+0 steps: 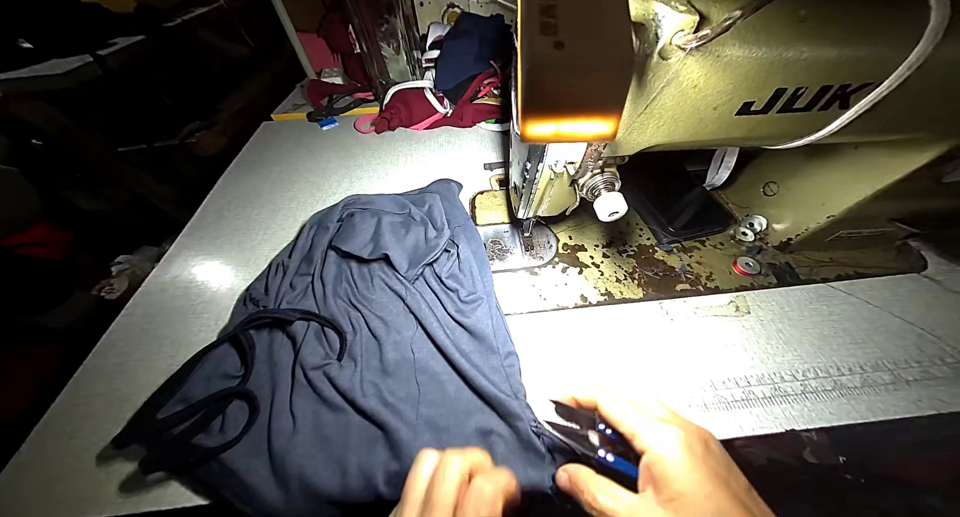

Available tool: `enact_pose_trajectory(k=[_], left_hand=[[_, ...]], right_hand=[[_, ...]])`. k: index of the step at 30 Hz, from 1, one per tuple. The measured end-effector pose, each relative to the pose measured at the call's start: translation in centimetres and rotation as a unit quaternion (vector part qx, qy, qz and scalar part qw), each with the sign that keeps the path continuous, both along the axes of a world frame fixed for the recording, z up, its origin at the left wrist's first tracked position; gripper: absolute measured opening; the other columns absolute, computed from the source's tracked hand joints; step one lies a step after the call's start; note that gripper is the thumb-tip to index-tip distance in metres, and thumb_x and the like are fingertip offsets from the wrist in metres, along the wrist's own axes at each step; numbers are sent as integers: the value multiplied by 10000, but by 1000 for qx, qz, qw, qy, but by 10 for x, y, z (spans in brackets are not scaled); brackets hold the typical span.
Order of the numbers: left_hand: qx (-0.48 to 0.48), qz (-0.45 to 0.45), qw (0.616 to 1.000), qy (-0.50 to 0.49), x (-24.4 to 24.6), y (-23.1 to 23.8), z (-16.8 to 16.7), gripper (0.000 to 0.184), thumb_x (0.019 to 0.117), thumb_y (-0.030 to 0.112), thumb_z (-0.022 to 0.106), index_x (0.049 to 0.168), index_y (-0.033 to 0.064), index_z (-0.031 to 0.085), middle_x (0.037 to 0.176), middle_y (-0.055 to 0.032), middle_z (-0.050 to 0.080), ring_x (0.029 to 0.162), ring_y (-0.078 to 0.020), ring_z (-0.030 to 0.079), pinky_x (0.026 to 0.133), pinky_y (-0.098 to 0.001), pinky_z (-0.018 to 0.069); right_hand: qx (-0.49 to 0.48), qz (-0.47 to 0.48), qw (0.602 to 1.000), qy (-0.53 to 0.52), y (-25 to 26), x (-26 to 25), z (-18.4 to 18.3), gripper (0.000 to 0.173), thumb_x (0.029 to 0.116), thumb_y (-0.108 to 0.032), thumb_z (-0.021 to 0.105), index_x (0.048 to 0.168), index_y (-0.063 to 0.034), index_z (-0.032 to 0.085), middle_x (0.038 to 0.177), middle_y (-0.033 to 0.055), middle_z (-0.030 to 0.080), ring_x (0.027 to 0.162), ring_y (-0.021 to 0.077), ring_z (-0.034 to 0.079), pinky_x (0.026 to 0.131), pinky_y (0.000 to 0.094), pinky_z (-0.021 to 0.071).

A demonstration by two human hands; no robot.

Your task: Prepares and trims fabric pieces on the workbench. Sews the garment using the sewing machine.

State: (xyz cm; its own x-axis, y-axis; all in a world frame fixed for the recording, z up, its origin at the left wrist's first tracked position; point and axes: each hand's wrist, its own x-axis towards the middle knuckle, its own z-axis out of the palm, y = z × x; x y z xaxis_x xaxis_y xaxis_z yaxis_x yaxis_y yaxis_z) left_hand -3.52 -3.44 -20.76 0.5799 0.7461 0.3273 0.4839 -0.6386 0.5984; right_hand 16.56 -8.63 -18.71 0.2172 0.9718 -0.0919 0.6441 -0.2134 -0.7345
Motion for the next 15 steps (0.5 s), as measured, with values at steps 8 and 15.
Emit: enact_pose_trajectory(k=[8, 15], left_hand=[[-106, 33, 969, -219, 8, 10, -8, 42, 858, -27, 626, 899, -22, 636, 933, -55, 708, 860, 5, 652, 747, -149, 541], [-96, -10, 984, -149, -4, 25, -1, 201, 901, 87, 721, 1045, -33, 647, 956, -89, 643, 928, -13, 605, 837, -130, 504]], right_hand=[[70, -7, 975, 208, 3, 2, -12, 106, 883, -95, 689, 946, -10, 700, 828, 26, 657, 742, 15, 586, 654, 189, 465], [94, 14, 941, 326, 8, -4, -9, 137, 879, 16, 600, 993, 1, 675, 852, -41, 636, 742, -73, 553, 647, 111, 446]])
